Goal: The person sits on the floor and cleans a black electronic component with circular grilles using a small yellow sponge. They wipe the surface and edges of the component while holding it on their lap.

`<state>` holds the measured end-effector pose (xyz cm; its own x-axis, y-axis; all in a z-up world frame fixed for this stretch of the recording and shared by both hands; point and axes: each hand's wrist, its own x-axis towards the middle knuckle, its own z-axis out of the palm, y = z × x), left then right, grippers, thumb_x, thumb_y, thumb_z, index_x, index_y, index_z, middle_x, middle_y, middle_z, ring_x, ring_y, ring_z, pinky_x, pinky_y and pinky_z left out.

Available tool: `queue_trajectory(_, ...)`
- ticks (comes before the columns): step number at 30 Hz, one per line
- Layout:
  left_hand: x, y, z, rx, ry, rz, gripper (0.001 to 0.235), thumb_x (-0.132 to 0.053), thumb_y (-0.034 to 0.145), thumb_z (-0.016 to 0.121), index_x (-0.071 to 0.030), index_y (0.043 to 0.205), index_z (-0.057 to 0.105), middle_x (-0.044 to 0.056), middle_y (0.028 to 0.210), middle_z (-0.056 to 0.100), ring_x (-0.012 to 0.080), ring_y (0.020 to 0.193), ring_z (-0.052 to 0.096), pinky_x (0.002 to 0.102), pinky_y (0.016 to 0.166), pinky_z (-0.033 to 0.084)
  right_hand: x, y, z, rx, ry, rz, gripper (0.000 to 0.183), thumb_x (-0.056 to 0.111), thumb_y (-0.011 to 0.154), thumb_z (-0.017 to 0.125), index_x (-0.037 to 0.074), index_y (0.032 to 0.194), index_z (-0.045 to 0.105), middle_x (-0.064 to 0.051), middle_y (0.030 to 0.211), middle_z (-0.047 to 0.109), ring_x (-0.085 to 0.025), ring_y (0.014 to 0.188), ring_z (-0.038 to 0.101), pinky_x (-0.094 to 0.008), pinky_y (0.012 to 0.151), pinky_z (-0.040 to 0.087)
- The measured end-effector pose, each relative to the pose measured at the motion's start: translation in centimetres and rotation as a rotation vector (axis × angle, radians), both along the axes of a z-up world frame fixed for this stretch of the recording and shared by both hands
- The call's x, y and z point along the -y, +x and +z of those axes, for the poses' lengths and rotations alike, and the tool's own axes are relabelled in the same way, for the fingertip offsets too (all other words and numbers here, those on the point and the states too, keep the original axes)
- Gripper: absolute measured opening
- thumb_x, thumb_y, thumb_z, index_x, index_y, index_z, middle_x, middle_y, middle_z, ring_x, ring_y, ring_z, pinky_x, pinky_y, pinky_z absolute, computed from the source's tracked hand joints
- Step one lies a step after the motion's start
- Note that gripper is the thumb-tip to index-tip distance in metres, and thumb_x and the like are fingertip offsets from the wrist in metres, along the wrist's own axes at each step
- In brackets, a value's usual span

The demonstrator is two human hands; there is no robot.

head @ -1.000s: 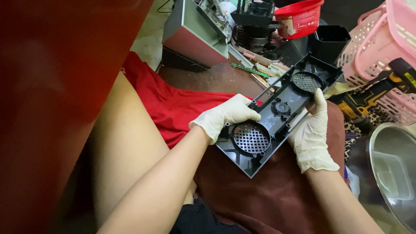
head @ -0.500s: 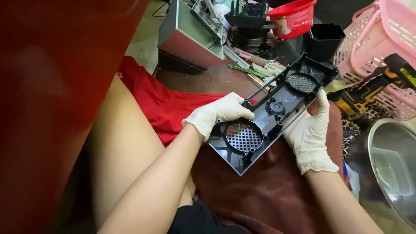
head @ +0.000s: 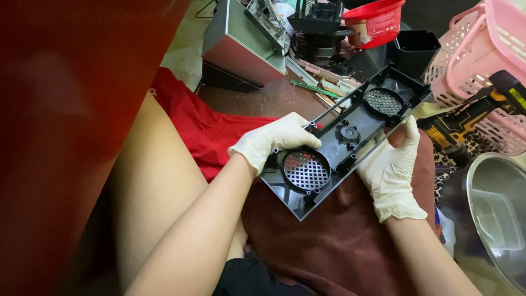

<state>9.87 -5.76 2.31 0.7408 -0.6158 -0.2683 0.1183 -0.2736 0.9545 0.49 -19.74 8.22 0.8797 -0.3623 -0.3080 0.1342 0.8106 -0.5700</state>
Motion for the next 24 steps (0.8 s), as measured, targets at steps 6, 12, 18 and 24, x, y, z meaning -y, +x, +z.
queue_trajectory(6,-0.4,-0.4,0.3,-0.013,-0.016,0.002,0.019,-0.021,0.052,0.076,-0.009,0.066,0.070,0.007,0.065,0.065,0.0154,0.065,0.060,0.023,0.061,0.047,-1.3,-0.7,1.2,-0.022,-0.021,0.000,0.049,0.031,0.062,0.072,0.001,0.098,0.056,-0.008,0.091,0.062,-0.025,0.085,0.064,-0.040,0.081,0.054)
queue_trajectory(12,0.0,-0.3,-0.2,-0.021,-0.054,0.014,0.018,-0.023,0.052,0.077,-0.011,0.064,0.070,0.007,0.064,0.064,0.0143,0.064,0.060,0.023,0.060,0.048,-0.4,-0.5,0.7,-0.056,-0.098,0.025,0.052,0.035,0.061,0.073,0.003,0.098,0.055,-0.007,0.091,0.062,-0.024,0.087,0.064,-0.039,0.082,0.053)
queue_trajectory(18,-0.9,-0.1,-0.3,0.025,-0.038,-0.001,0.021,-0.025,0.049,0.080,-0.011,0.059,0.068,0.006,0.059,0.060,0.0146,0.060,0.057,0.026,0.058,0.046,1.2,0.0,-0.2,-0.016,-0.073,0.057,0.057,0.039,0.059,0.073,0.004,0.102,0.056,-0.009,0.098,0.062,-0.024,0.090,0.063,-0.039,0.084,0.052)
queue_trajectory(24,-2.2,-1.3,1.3,0.000,-0.037,0.000,0.022,-0.027,0.053,0.078,-0.010,0.061,0.066,0.004,0.061,0.057,0.0139,0.062,0.054,0.022,0.058,0.043,2.9,0.4,-2.0,-0.047,-0.075,0.062,0.062,0.041,0.060,0.072,0.006,0.107,0.053,-0.009,0.105,0.060,-0.025,0.098,0.061,-0.041,0.088,0.049)
